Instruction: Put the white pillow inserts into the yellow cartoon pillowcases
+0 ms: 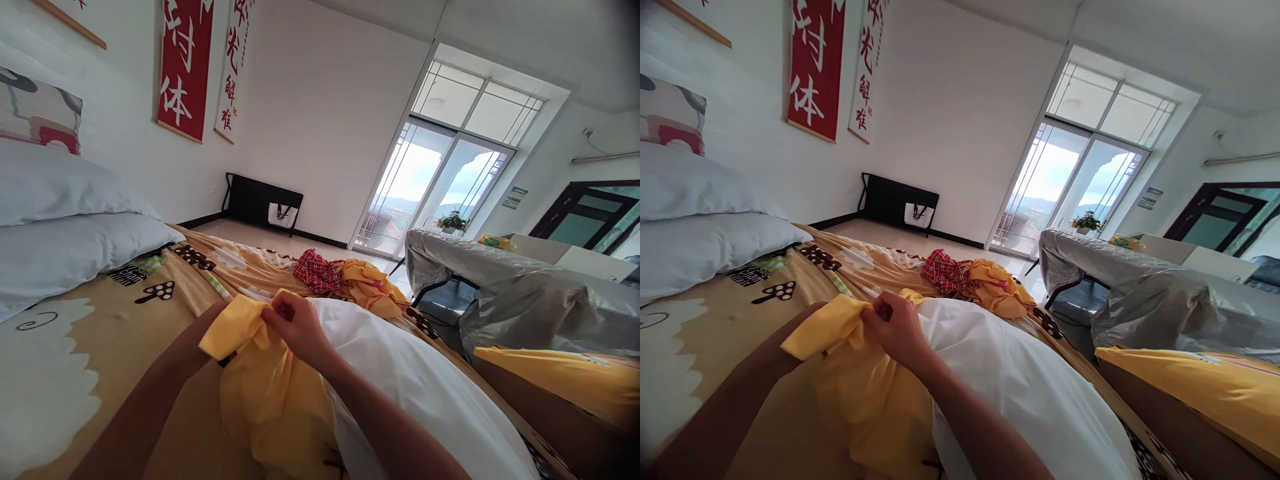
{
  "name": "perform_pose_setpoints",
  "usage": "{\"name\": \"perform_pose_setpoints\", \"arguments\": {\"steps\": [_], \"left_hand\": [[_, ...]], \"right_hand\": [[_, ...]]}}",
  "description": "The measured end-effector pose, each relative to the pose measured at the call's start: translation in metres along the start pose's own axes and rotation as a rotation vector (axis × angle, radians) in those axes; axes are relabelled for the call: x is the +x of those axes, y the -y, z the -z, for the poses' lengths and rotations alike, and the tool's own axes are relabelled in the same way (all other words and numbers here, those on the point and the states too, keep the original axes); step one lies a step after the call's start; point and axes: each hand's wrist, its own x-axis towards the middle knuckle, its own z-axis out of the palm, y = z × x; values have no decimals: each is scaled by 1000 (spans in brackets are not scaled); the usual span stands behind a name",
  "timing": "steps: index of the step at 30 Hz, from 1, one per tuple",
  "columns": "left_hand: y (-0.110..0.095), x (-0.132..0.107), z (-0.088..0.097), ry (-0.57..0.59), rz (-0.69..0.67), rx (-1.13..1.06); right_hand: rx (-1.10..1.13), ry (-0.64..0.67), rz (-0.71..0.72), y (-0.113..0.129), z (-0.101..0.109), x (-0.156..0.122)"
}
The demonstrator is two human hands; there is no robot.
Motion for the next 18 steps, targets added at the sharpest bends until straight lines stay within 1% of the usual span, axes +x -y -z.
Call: {"name": "perform_pose_setpoints", "arguments": {"steps": [3,5,7,8,11,13,15,18], "left_hand": [[-6,-3,5,137,89,45],[-6,-6,8,189,145,55],[-4,-7,10,160,170,74],[-3,-7,10,116,141,91],[-2,-6,10,-7,-46,213],[-6,-5,7,-26,-145,276],[-10,-6,1,-19,-154,286],[-13,-7,-8,-39,-114,286]], "right_hand": [[168,-18,-71,1,1,3],[274,-10,-138,2,0,4],[352,29,-185,4,0,3],[377,51,-198,4,-1,3],[408,68,-225,4,-1,2],[401,41,-229,3,-3,2],[407,24,-235,2,-7,3],[435,18,-256,2,-12,2]]}}
